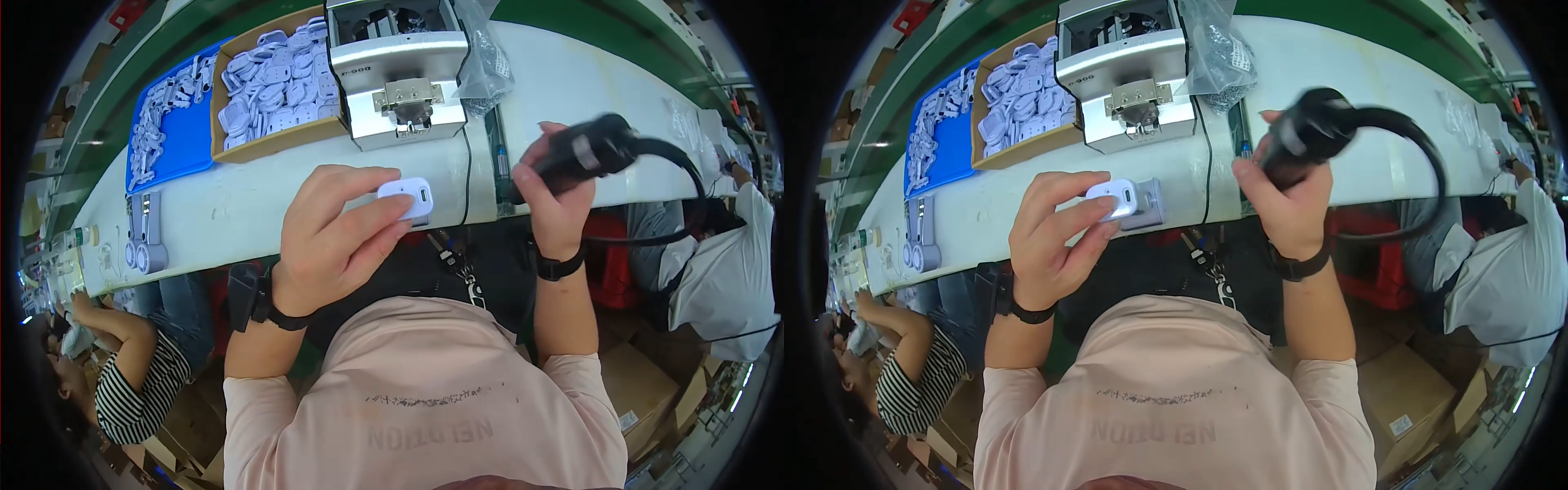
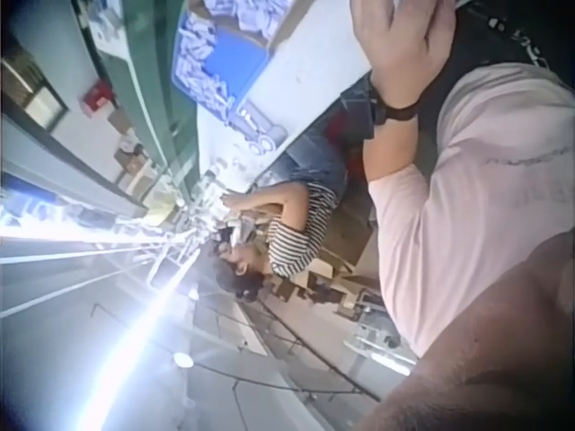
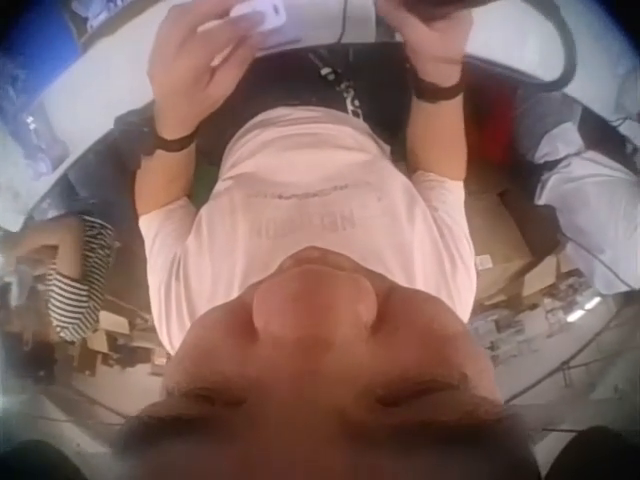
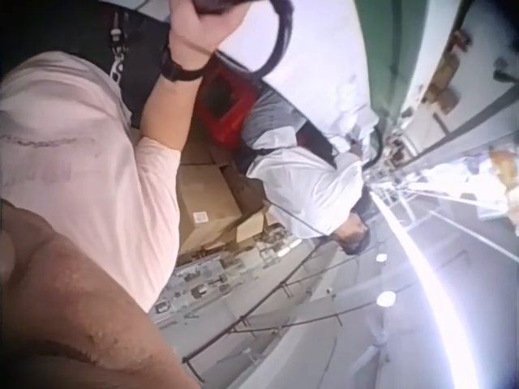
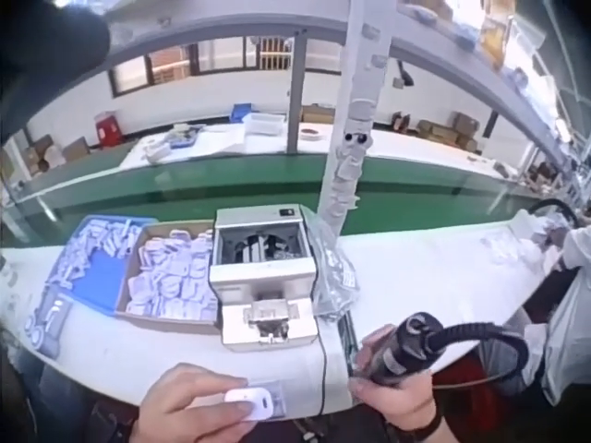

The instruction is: The person picks up a white plastic component from a box, fits it onto a handheld fan base, and secures it using a power screwdriver. They then pick up a fan blade assembly, attach it to the base, and press the parts together by hand before setting the completed fan aside.

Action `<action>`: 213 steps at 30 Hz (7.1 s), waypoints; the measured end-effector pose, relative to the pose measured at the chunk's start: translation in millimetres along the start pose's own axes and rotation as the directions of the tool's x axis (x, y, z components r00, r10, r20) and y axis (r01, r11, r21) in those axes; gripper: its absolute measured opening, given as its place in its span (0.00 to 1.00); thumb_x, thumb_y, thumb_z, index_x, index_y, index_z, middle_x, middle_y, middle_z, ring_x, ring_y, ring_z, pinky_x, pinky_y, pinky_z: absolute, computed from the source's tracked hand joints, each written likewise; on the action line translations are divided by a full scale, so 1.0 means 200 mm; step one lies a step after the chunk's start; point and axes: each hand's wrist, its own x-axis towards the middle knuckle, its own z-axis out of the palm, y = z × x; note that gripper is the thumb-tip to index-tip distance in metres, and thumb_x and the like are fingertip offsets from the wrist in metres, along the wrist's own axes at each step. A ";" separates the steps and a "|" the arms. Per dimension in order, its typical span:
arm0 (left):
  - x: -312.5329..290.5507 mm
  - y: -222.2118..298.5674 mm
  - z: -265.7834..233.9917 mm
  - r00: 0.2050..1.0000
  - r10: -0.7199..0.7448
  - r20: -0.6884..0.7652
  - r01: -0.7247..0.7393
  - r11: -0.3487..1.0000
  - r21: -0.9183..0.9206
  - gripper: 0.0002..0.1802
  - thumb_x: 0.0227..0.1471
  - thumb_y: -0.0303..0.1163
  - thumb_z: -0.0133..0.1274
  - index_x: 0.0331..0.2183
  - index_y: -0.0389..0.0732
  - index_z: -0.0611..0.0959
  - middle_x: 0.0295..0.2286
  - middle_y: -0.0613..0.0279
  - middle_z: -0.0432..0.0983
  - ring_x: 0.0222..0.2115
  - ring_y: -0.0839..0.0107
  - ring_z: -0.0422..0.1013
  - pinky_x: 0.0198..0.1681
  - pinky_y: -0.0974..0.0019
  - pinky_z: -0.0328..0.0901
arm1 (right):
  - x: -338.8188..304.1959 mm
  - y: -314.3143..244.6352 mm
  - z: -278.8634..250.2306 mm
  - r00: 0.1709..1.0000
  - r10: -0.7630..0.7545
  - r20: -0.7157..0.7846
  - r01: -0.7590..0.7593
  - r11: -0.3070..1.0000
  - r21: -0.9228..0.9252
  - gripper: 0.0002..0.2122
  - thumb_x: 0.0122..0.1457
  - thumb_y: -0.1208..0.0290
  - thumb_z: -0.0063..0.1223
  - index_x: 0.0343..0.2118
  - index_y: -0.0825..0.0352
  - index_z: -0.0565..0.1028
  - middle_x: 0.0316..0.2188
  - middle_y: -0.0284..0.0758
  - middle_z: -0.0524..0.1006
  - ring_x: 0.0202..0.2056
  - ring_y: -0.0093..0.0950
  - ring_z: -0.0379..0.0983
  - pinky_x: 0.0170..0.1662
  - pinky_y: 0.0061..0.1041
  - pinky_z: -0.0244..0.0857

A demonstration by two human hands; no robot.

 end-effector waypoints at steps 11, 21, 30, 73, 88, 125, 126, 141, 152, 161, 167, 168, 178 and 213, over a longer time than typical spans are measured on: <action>-0.06 0.00 0.05 0.990 -0.077 -0.119 0.062 0.990 -0.124 0.18 0.41 0.24 0.73 0.38 0.41 0.88 0.44 0.54 0.81 0.37 0.55 0.76 0.39 0.58 0.71 | 0.18 -0.17 0.12 0.914 -0.307 0.265 0.182 0.894 0.408 0.26 0.55 0.89 0.57 0.57 0.64 0.67 0.33 0.36 0.75 0.28 0.30 0.73 0.36 0.36 0.71; -0.08 0.02 0.11 0.978 -0.068 -0.199 0.028 0.980 -0.196 0.17 0.41 0.24 0.73 0.37 0.42 0.88 0.44 0.57 0.81 0.37 0.57 0.74 0.38 0.58 0.70 | 0.44 -0.15 0.54 0.864 -0.440 0.245 0.345 0.872 0.347 0.22 0.60 0.86 0.56 0.56 0.65 0.65 0.32 0.37 0.77 0.27 0.29 0.73 0.33 0.30 0.71; -0.08 -0.01 0.11 0.975 -0.055 -0.216 0.001 0.970 -0.243 0.21 0.41 0.24 0.73 0.41 0.42 0.86 0.43 0.58 0.81 0.38 0.57 0.75 0.41 0.58 0.70 | 0.28 -0.21 0.44 0.940 -0.176 0.294 0.148 0.982 0.115 0.21 0.61 0.85 0.55 0.56 0.65 0.66 0.30 0.35 0.76 0.23 0.27 0.72 0.29 0.31 0.69; -0.08 0.03 0.09 0.958 -0.256 -0.128 0.192 0.907 -0.375 0.25 0.44 0.24 0.73 0.45 0.39 0.82 0.41 0.56 0.82 0.39 0.59 0.75 0.42 0.59 0.70 | 0.35 -0.58 0.47 0.764 -0.473 0.438 0.230 0.835 0.500 0.16 0.67 0.74 0.55 0.56 0.59 0.69 0.31 0.30 0.70 0.24 0.23 0.69 0.32 0.28 0.67; -0.07 0.01 0.11 0.968 -0.192 -0.162 0.132 0.937 -0.325 0.26 0.45 0.24 0.74 0.46 0.41 0.80 0.42 0.56 0.85 0.40 0.59 0.77 0.45 0.60 0.71 | 0.38 -0.31 0.50 0.927 -0.247 0.283 0.176 0.952 0.252 0.19 0.61 0.85 0.56 0.54 0.68 0.67 0.30 0.37 0.76 0.25 0.30 0.74 0.31 0.32 0.71; -0.07 0.01 0.13 0.978 -0.068 -0.196 0.017 0.968 -0.251 0.24 0.42 0.24 0.72 0.45 0.43 0.86 0.42 0.60 0.80 0.38 0.56 0.74 0.42 0.57 0.69 | 0.18 -0.65 0.42 0.684 -0.518 0.513 0.354 0.852 0.387 0.26 0.70 0.62 0.56 0.66 0.60 0.61 0.33 0.31 0.70 0.23 0.24 0.70 0.29 0.28 0.67; -0.07 0.01 0.13 0.979 -0.076 -0.192 0.023 0.965 -0.261 0.24 0.42 0.24 0.72 0.45 0.42 0.85 0.43 0.59 0.80 0.39 0.56 0.75 0.42 0.58 0.69 | 0.18 -0.65 0.42 0.683 -0.519 0.515 0.354 0.851 0.388 0.26 0.70 0.62 0.56 0.66 0.60 0.61 0.33 0.31 0.70 0.23 0.24 0.70 0.29 0.28 0.67; -0.05 0.00 0.11 0.981 -0.083 -0.174 0.029 0.956 -0.293 0.26 0.43 0.22 0.72 0.46 0.41 0.84 0.45 0.58 0.82 0.39 0.57 0.75 0.43 0.59 0.69 | 0.19 -0.63 0.43 0.692 -0.512 0.509 0.273 0.838 0.472 0.23 0.69 0.65 0.54 0.64 0.59 0.61 0.33 0.31 0.70 0.23 0.24 0.68 0.30 0.28 0.66; -0.04 0.02 0.10 0.986 -0.119 -0.119 0.085 0.962 -0.260 0.17 0.43 0.23 0.71 0.38 0.41 0.87 0.46 0.58 0.79 0.41 0.56 0.73 0.44 0.57 0.68 | 0.16 -0.64 0.46 0.814 -0.412 0.410 0.251 0.886 0.390 0.20 0.71 0.68 0.49 0.63 0.60 0.61 0.32 0.32 0.70 0.23 0.24 0.68 0.30 0.28 0.66; -0.03 0.05 0.11 0.982 -0.122 -0.142 0.083 0.964 -0.253 0.19 0.44 0.24 0.71 0.41 0.44 0.88 0.39 0.60 0.78 0.38 0.57 0.73 0.42 0.58 0.68 | 0.13 -0.62 0.44 0.786 -0.449 0.424 0.312 0.881 0.355 0.23 0.70 0.66 0.52 0.64 0.60 0.62 0.32 0.32 0.70 0.22 0.25 0.68 0.29 0.29 0.66; -0.04 0.04 0.11 0.982 -0.155 -0.108 0.125 0.961 -0.249 0.17 0.44 0.23 0.71 0.40 0.41 0.88 0.45 0.58 0.79 0.41 0.57 0.73 0.44 0.60 0.69 | 0.19 -0.63 0.36 0.657 -0.544 0.523 0.336 0.831 0.443 0.23 0.69 0.65 0.54 0.64 0.59 0.62 0.33 0.32 0.71 0.23 0.25 0.69 0.30 0.29 0.67; -0.04 0.04 0.11 0.981 -0.161 -0.111 0.129 0.959 -0.252 0.18 0.44 0.23 0.71 0.40 0.41 0.88 0.44 0.58 0.79 0.41 0.57 0.73 0.44 0.60 0.69 | 0.20 -0.63 0.35 0.648 -0.554 0.523 0.327 0.822 0.466 0.23 0.69 0.65 0.54 0.64 0.59 0.63 0.33 0.32 0.71 0.23 0.25 0.69 0.30 0.29 0.67; -0.03 0.07 0.09 0.972 -0.222 -0.072 0.195 0.943 -0.271 0.17 0.46 0.18 0.67 0.41 0.40 0.88 0.45 0.57 0.78 0.41 0.60 0.74 0.42 0.63 0.71 | 0.17 -0.62 0.36 0.689 -0.554 0.468 0.299 0.805 0.512 0.23 0.70 0.64 0.53 0.64 0.60 0.63 0.34 0.32 0.70 0.24 0.25 0.69 0.31 0.30 0.67; -0.04 0.10 0.13 0.936 -0.329 -0.125 0.269 0.899 -0.345 0.15 0.46 0.22 0.70 0.39 0.45 0.89 0.42 0.61 0.79 0.42 0.58 0.73 0.44 0.61 0.69 | 0.15 -0.62 0.37 0.719 -0.520 0.461 0.293 0.829 0.477 0.24 0.70 0.68 0.52 0.66 0.58 0.61 0.34 0.34 0.71 0.26 0.28 0.71 0.33 0.33 0.68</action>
